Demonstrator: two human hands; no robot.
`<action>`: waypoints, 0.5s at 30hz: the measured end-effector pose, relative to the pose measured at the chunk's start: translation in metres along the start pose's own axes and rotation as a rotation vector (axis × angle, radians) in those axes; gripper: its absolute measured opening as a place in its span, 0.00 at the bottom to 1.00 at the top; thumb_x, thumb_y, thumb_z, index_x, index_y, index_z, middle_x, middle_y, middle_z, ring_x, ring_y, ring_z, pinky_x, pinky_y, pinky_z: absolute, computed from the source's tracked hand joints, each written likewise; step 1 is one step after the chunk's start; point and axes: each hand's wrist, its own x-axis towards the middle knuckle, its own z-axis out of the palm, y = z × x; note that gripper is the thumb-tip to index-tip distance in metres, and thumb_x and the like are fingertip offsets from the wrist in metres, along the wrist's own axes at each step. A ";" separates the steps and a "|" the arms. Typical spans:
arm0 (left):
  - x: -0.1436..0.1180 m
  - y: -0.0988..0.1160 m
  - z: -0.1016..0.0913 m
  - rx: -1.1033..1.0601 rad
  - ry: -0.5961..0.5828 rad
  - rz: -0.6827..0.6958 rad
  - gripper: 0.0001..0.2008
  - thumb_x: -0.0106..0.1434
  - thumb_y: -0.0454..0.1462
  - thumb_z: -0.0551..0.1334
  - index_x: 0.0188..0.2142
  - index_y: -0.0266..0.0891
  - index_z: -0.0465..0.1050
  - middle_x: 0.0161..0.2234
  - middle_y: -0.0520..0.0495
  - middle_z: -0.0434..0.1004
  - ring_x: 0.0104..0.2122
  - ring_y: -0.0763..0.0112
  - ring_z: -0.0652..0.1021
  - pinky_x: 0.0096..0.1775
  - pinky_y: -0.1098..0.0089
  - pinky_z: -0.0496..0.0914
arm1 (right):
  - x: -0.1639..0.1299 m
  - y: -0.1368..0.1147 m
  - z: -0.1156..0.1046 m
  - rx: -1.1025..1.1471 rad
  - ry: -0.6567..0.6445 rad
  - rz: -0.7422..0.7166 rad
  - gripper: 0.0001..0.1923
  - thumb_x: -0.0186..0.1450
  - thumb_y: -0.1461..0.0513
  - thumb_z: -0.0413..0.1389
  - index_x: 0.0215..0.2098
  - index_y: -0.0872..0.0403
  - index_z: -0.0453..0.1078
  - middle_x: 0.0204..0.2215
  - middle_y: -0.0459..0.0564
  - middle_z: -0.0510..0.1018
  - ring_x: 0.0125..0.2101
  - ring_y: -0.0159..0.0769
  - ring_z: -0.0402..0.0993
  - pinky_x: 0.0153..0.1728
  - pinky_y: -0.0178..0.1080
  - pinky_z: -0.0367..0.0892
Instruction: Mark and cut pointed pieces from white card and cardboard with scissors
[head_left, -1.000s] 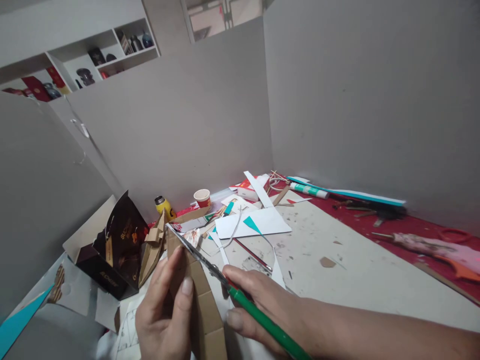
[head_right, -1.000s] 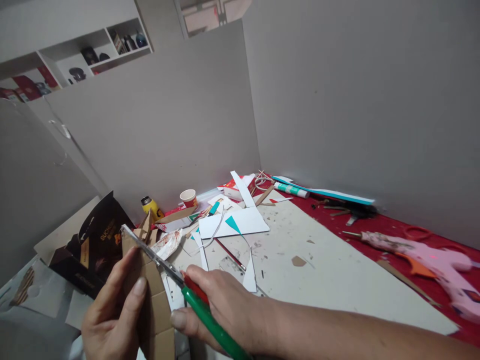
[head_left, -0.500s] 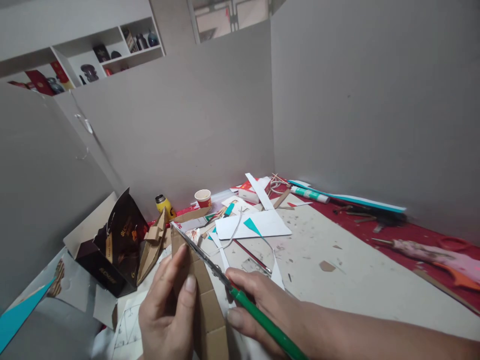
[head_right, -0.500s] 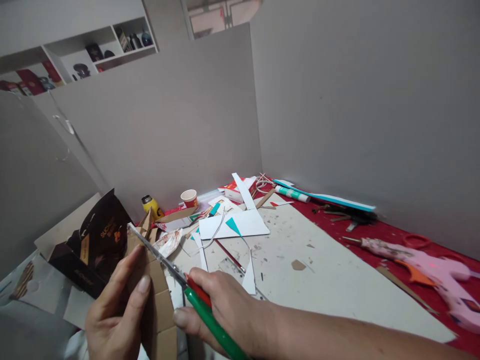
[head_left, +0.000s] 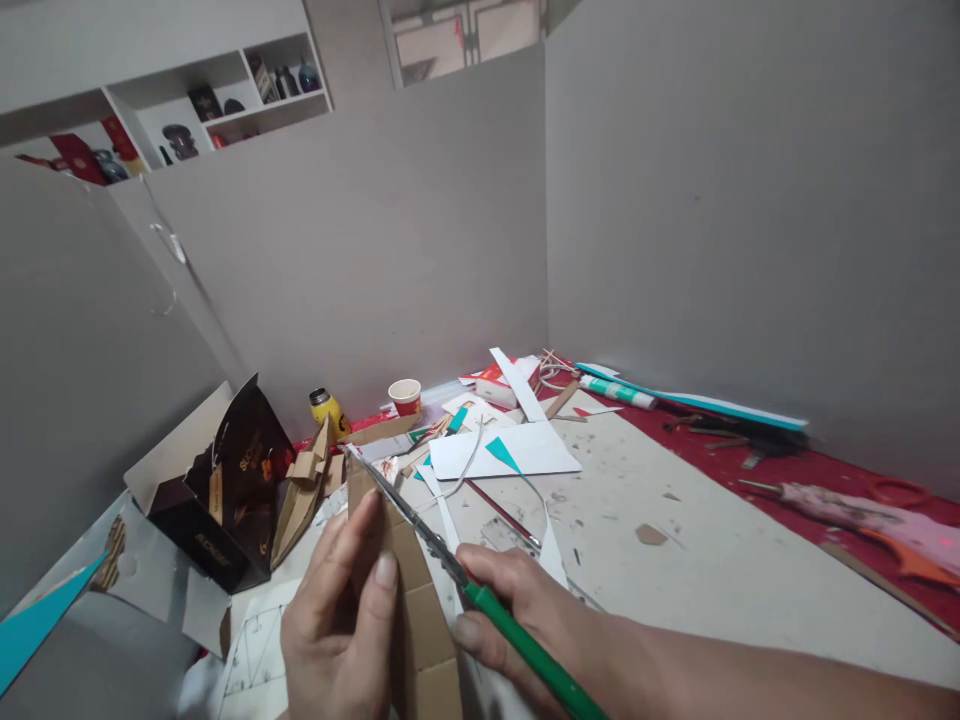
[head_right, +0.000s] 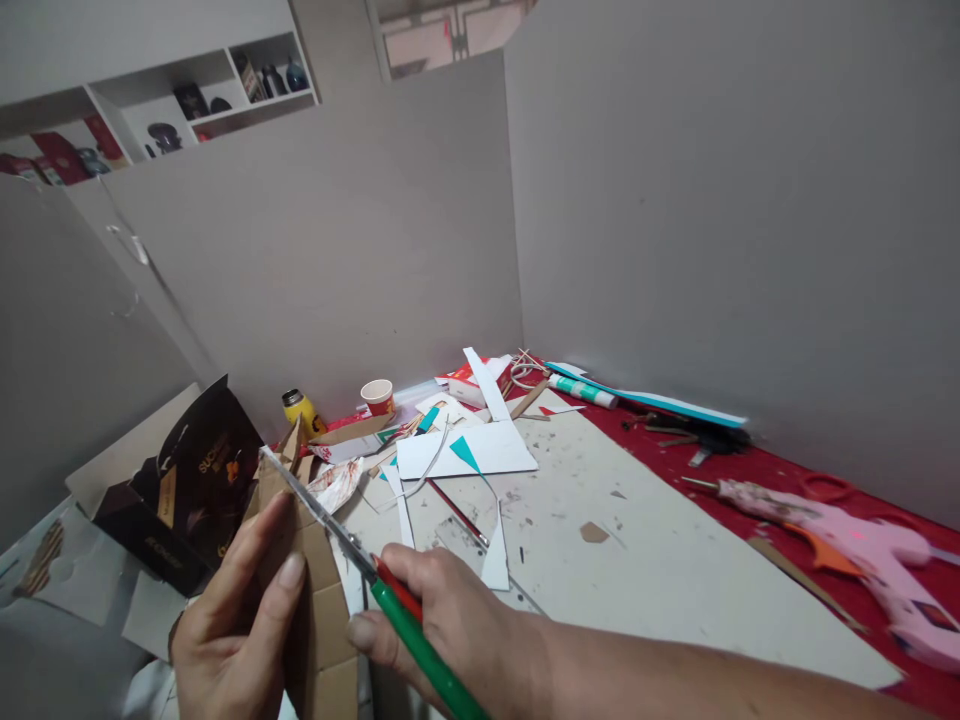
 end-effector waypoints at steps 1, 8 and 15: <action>0.000 0.001 0.001 -0.003 0.016 -0.015 0.18 0.63 0.39 0.65 0.52 0.57 0.76 0.52 0.55 0.80 0.54 0.63 0.77 0.58 0.63 0.69 | 0.000 0.001 0.001 0.009 -0.010 -0.006 0.25 0.62 0.40 0.56 0.33 0.55 0.67 0.21 0.40 0.62 0.24 0.30 0.56 0.28 0.36 0.63; 0.000 0.001 0.001 -0.019 -0.007 -0.023 0.18 0.62 0.39 0.65 0.52 0.56 0.76 0.53 0.55 0.80 0.54 0.63 0.77 0.56 0.65 0.71 | 0.000 0.005 0.004 0.077 -0.019 -0.024 0.25 0.63 0.41 0.56 0.33 0.55 0.67 0.21 0.40 0.60 0.24 0.30 0.56 0.26 0.35 0.62; -0.001 0.005 0.004 -0.077 0.005 -0.096 0.16 0.63 0.41 0.65 0.51 0.55 0.78 0.53 0.53 0.80 0.55 0.61 0.76 0.58 0.63 0.68 | 0.002 0.002 0.002 -0.064 0.016 -0.027 0.26 0.62 0.40 0.56 0.33 0.54 0.65 0.21 0.40 0.63 0.23 0.30 0.57 0.25 0.34 0.61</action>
